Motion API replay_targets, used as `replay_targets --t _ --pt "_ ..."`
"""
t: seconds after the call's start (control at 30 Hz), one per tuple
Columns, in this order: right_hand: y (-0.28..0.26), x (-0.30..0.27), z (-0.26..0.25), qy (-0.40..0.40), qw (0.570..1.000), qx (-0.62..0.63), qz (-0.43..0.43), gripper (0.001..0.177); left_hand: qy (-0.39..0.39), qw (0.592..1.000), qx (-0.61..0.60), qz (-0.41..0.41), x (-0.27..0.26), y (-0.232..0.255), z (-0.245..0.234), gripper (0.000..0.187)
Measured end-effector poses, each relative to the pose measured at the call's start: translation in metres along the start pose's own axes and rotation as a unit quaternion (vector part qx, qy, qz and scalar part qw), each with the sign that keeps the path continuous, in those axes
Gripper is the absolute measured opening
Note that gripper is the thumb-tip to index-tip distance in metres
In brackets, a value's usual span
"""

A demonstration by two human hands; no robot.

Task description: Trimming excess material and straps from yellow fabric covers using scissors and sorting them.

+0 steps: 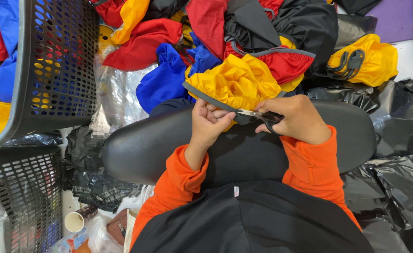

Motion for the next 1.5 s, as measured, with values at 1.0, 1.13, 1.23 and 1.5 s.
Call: replay_targets --t 1.0,1.13,1.23,1.5 --pt "0.043 -0.013 -0.013 0.186 0.965 0.158 0.092 0.044 0.003 1.000 -0.003 -0.001 0.004 0.010 0.005 0.065" --pt "0.060 -0.019 -0.006 0.213 0.923 0.278 0.157 0.042 0.000 1.000 -0.008 -0.001 0.003 0.009 0.007 0.066" --pt "0.029 -0.007 0.005 0.210 0.914 0.328 0.117 0.044 -0.008 1.000 -0.009 -0.003 0.002 0.006 0.009 0.068" --pt "0.062 -0.026 0.005 0.313 0.890 0.273 0.188 0.028 -0.011 1.000 -0.012 0.004 0.002 0.004 0.006 0.067"
Point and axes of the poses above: each hand's wrist, its own x-axis towards the middle knuckle, its own z-axis out of the palm, y = z × x, the point moved 9 cm from there along x, towards the middle knuckle, and after that the axes turned 15 degrees about -x, right-handed, at the moved point
